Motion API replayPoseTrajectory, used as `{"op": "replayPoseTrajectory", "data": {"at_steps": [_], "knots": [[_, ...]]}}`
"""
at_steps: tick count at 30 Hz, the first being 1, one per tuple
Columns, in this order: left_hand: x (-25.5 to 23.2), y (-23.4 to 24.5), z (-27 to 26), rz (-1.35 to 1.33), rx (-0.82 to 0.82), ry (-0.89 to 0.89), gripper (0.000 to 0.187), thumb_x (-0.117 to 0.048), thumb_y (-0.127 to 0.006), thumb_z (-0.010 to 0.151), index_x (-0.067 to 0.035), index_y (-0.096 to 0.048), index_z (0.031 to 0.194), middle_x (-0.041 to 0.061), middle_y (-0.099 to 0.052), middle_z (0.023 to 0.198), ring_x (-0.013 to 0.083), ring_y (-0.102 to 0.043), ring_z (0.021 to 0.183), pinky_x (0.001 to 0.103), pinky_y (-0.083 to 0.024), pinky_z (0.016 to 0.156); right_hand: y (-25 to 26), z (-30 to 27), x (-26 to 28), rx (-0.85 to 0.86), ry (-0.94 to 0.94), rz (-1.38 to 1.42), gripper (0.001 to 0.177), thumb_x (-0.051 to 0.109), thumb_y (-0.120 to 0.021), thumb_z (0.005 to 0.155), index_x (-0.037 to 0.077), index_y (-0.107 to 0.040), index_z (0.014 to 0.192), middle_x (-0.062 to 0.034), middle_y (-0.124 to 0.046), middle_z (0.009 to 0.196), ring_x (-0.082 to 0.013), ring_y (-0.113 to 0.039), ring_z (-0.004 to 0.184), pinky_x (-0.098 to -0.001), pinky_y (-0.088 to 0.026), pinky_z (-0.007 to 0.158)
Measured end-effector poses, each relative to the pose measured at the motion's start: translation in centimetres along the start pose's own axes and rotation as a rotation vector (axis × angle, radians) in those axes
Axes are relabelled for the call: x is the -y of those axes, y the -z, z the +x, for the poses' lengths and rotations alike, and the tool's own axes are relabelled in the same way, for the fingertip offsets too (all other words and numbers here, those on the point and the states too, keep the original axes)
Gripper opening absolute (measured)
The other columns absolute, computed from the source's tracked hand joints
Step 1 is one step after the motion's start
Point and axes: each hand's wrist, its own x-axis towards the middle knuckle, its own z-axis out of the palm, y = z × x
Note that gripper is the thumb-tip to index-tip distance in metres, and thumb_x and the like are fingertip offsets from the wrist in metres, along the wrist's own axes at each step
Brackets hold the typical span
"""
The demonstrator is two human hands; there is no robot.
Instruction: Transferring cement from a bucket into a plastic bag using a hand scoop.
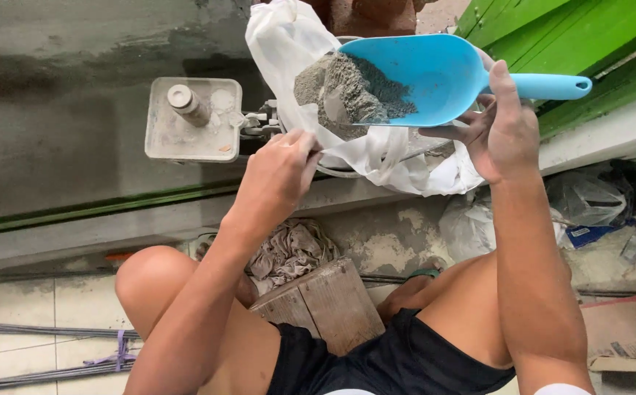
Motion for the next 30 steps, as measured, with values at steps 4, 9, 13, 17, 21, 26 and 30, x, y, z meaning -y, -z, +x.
{"op": "replayPoseTrajectory", "data": {"at_steps": [4,9,13,17,21,26,30], "knots": [[-1.2,0.4,-0.3,-0.120,-0.049,-0.061,0.014,-0.017,-0.063,0.103,-0.006,-0.057,0.096,0.012,-0.064,0.095,0.0339,-0.061,0.084,0.046,-0.049,0.065,-2.2,0.4,-1.2,0.023,0.051,-0.083,0.060,0.048,-0.058,0.096,0.015,-0.055,0.146,-0.0134,-0.062,0.139,-0.0356,-0.070,0.120,-0.0613,-0.072,0.083],[-2.1,0.1,-0.3,-0.263,-0.168,-0.229,0.011,-0.010,-0.063,0.103,-0.007,-0.054,0.098,0.006,-0.063,0.095,0.0276,-0.057,0.082,0.039,-0.047,0.067,-3.4,0.1,-2.0,0.114,0.399,-0.434,0.049,0.044,-0.052,0.109,0.012,-0.054,0.146,-0.0129,-0.059,0.141,-0.0254,-0.064,0.123,-0.0458,-0.073,0.086],[-2.3,-0.2,0.7,-0.228,-0.211,-0.316,0.010,-0.007,-0.066,0.101,-0.006,-0.056,0.099,0.008,-0.063,0.095,0.0268,-0.055,0.079,0.038,-0.046,0.065,-3.3,0.3,-1.0,0.195,0.717,-0.732,0.054,0.042,-0.047,0.115,-0.002,-0.053,0.145,-0.0254,-0.054,0.142,-0.0378,-0.056,0.131,-0.0550,-0.053,0.109],[-2.5,-0.6,1.5,-0.257,-0.238,-0.387,0.007,-0.006,-0.063,0.103,-0.004,-0.057,0.100,0.010,-0.061,0.095,0.0291,-0.053,0.080,0.040,-0.046,0.068,-3.1,-0.6,0.2,0.290,0.849,-0.820,0.050,0.038,-0.051,0.115,-0.001,-0.055,0.147,-0.0254,-0.046,0.149,-0.0414,-0.052,0.140,-0.0527,-0.052,0.109],[-2.6,-0.1,2.5,-0.240,-0.244,-0.430,0.008,-0.003,-0.068,0.098,-0.003,-0.060,0.098,0.012,-0.064,0.097,0.0311,-0.058,0.087,0.041,-0.050,0.073,-2.6,-0.8,0.6,0.351,0.905,-0.807,0.043,0.031,-0.059,0.115,0.005,-0.055,0.150,-0.0253,-0.039,0.158,-0.0446,-0.055,0.143,-0.0558,-0.055,0.114],[-2.1,0.1,3.1,-0.207,-0.225,-0.448,0.010,-0.004,-0.069,0.093,-0.005,-0.059,0.095,0.010,-0.061,0.093,0.0315,-0.056,0.088,0.042,-0.049,0.074,-2.5,-0.5,-0.4,0.383,0.929,-0.729,0.039,0.029,-0.062,0.114,0.011,-0.055,0.148,-0.0252,-0.037,0.160,-0.0500,-0.051,0.149,-0.0625,-0.056,0.125],[-2.2,0.0,3.2,-0.191,-0.216,-0.442,0.008,-0.009,-0.068,0.094,-0.007,-0.060,0.096,0.008,-0.062,0.092,0.0290,-0.056,0.085,0.042,-0.047,0.078,-2.5,-0.7,-0.1,0.561,0.907,-0.947,0.037,0.022,-0.067,0.109,0.011,-0.061,0.144,-0.0281,-0.042,0.156,-0.0478,-0.047,0.149,-0.0586,-0.046,0.125]]}}
